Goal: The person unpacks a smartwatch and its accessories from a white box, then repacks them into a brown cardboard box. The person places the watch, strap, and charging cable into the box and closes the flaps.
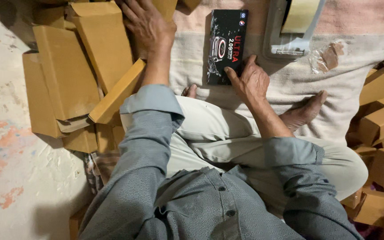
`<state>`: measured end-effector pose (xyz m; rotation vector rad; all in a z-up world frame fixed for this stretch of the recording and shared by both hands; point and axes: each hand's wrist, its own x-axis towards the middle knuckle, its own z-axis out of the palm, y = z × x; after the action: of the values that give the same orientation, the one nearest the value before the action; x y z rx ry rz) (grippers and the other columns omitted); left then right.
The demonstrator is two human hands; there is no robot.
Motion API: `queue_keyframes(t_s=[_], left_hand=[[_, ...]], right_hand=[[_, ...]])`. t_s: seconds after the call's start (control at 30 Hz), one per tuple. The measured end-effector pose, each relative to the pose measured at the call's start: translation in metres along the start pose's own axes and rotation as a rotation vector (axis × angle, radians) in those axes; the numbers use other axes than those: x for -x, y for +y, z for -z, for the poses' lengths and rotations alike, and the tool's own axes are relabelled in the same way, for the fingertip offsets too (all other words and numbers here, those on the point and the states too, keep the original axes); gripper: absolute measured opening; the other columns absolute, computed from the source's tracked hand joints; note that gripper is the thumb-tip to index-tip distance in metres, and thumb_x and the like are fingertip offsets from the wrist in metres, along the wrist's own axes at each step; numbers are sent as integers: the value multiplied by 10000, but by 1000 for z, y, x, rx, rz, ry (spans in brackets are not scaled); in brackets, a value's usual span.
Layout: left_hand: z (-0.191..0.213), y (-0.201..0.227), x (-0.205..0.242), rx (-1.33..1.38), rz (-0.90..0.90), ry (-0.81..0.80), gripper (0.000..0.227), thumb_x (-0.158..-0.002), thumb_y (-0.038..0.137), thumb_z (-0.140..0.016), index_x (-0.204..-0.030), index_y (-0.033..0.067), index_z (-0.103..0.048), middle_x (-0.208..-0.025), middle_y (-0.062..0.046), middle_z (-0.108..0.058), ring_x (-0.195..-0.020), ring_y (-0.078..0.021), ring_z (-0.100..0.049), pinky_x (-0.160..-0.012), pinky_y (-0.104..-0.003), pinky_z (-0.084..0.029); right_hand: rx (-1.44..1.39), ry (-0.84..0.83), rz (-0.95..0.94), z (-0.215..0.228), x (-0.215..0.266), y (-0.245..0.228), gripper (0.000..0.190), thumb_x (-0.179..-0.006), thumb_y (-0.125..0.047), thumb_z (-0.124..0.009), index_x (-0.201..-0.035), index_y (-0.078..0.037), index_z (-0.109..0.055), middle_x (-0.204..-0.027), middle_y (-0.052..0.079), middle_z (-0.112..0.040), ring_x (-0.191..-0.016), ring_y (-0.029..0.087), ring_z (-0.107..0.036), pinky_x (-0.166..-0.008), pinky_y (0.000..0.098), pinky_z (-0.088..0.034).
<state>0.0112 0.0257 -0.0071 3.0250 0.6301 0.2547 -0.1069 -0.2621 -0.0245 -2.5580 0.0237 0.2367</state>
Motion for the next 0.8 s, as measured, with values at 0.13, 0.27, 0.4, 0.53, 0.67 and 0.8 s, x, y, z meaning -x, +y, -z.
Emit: queue_keyframes(t_s=[0.13,0.27,0.4,0.53,0.67,0.8], left_hand=[[10,11,8,38,-71,219,917,-676,335,-893,-1360,-51,-419,-1394,-318,-474,-1278,-469,-479,-1013,-560,-427],[53,9,21,338,-122,164,496,-982,228,-765,-1372,21,-541,-1238,-164,-699,-1131,-295,-713,-966,-386,-592],[108,17,44,720,-314,351,453,-1090,273,-706,-1397,-5,-522,-1246,-156,-704,-1114,-257,-741,-875,-334,-636],[143,33,56,1013,-2,-227,440,-1008,257,-648,-1348,-20,-614,-1057,-210,-733,-755,-398,-482,-666,-444,-390],[135,53,68,1350,-528,-392,472,-1112,304,-675,-1387,-49,-525,-1284,-190,-684,-1193,-263,-668,-1026,-380,-552],[115,56,79,1220,-559,-652,473,-1072,339,-687,-1362,-6,-545,-1228,-121,-721,-1141,-184,-704,-989,-334,-550]], right_hand=[[-2,132,112,4,3,-3,654,-891,-527,-783,-1129,53,-597,-830,233,-712,-782,440,-689,-674,523,-534],[5,67,47,23,6,-19,550,-874,-482,-790,-1048,6,-602,-853,224,-712,-792,422,-693,-688,520,-535],[-165,130,70,55,10,-42,469,-968,-411,-793,-1145,-19,-605,-945,199,-710,-840,359,-704,-741,484,-550],[-755,114,265,85,9,-55,639,-1075,-291,-743,-1518,-28,-364,-1282,162,-656,-1103,265,-740,-946,400,-638],[-1036,184,445,101,5,-48,697,-1147,-226,-738,-1597,-103,-220,-1475,116,-538,-1286,238,-634,-1142,353,-558],[-959,238,357,99,-3,-30,434,-1179,-187,-743,-1467,-55,-446,-1243,73,-634,-1095,136,-597,-982,255,-508]])
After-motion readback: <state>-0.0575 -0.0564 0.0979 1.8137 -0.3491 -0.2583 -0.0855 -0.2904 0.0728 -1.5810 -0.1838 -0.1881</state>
